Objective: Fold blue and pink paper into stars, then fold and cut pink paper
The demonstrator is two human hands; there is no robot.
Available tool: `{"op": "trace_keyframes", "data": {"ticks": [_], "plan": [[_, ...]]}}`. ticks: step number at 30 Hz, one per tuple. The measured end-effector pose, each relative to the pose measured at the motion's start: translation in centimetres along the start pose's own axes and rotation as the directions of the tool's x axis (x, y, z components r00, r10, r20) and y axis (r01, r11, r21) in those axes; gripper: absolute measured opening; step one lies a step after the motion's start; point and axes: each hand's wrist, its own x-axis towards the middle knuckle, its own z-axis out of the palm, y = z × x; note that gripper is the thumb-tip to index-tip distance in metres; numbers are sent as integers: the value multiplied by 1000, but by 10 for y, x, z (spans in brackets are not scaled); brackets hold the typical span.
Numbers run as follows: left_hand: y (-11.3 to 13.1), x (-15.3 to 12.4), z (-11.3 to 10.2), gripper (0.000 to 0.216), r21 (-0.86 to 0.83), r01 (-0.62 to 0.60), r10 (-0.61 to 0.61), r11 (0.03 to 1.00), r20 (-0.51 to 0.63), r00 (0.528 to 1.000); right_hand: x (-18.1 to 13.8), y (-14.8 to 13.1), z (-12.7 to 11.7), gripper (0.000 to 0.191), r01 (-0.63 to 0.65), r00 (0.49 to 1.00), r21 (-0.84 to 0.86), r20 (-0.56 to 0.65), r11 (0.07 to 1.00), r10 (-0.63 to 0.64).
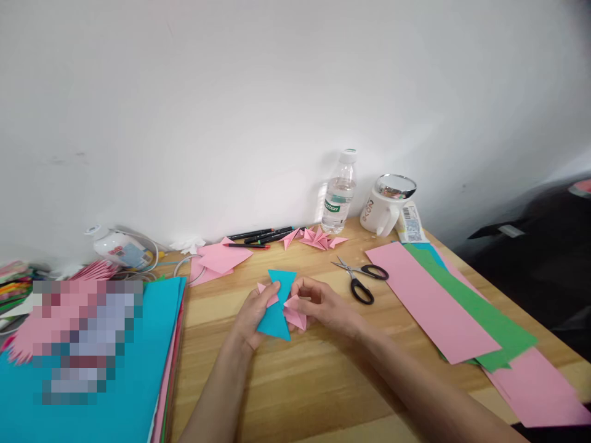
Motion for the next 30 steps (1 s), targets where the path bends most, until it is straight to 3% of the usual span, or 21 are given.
{"op": "trace_keyframes", "data": {"ticks": [5, 12, 19, 30], "plan": [[-1, 0, -1, 28, -2, 16, -16, 1000, -19, 1000, 0, -2, 1, 31, 21, 1000, -23, 3, 999, -21], [2, -1, 3, 27, -75, 53, -61, 996, -104, 993, 1, 1, -4, 30, -37, 999, -99, -13, 994, 36], [5, -3, 5, 31, -75, 85, -93, 994, -113, 989, 1, 2, -5, 26, -66, 998, -105, 13, 992, 68], [0, -1, 5, 36, 25, 32, -28, 999, -139, 990, 2, 7, -4, 25, -44, 999, -112, 6, 993, 45]]}}
